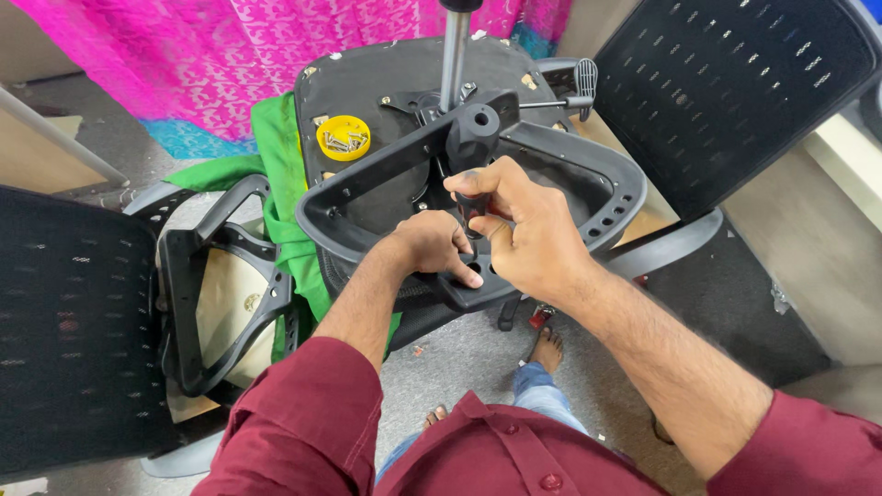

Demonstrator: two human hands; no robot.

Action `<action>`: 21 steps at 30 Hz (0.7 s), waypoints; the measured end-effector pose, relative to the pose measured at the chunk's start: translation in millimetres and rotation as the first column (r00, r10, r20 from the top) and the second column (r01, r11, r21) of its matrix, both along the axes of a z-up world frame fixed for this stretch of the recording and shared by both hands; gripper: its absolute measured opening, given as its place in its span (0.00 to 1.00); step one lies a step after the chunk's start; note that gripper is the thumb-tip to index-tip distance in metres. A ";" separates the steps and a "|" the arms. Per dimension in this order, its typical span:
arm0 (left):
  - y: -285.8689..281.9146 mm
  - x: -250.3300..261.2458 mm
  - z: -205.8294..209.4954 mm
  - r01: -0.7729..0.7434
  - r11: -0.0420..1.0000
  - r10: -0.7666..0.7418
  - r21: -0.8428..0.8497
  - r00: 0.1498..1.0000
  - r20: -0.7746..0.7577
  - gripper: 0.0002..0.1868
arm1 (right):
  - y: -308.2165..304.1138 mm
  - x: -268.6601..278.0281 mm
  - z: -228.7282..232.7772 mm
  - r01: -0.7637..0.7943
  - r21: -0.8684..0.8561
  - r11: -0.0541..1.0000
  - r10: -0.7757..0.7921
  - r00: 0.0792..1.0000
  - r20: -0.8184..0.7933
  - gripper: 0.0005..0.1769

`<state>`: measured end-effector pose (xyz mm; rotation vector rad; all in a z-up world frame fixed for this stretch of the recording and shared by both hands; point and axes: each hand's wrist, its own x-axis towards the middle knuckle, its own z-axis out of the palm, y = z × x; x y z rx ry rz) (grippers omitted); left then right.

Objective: The person uses a screwdriver to fasten screws into the base of an office chair, securing the frame to the seat. The person works methodically, moving from one screw hole to the next.

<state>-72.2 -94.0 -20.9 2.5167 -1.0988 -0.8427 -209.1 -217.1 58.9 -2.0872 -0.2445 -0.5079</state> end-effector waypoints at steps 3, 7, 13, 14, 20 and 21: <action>0.1 0.6 -2.0 0.002 1.000 -0.002 0.001 1.000 0.001 0.37 | 4.3 -5.7 1.5 -0.043 -0.037 0.998 0.047 0.992 0.116 0.25; 1.2 0.7 -3.2 0.001 1.000 -0.001 -0.008 1.000 0.008 0.37 | 8.4 -8.6 2.3 0.128 -0.178 0.976 -0.068 0.948 0.312 0.26; 0.0 1.1 -2.8 0.004 1.000 -0.004 0.001 1.000 0.015 0.38 | 3.5 -3.9 -5.2 0.138 -0.100 0.985 -0.107 0.960 0.260 0.20; 0.1 1.0 -2.5 0.002 1.000 -0.002 0.006 1.000 0.011 0.38 | 2.0 -3.2 -6.5 0.116 -0.066 0.991 -0.098 0.969 0.227 0.19; 1.3 -1.8 1.0 -0.037 0.999 0.037 -0.016 0.999 -0.028 0.36 | -10.0 -3.1 -4.2 0.013 -0.011 1.000 -0.011 0.992 0.124 0.19; 0.7 -1.8 1.7 -0.042 0.999 0.042 -0.001 0.999 -0.031 0.36 | -10.5 -4.0 -3.2 0.010 -0.043 0.999 -0.003 0.990 0.139 0.19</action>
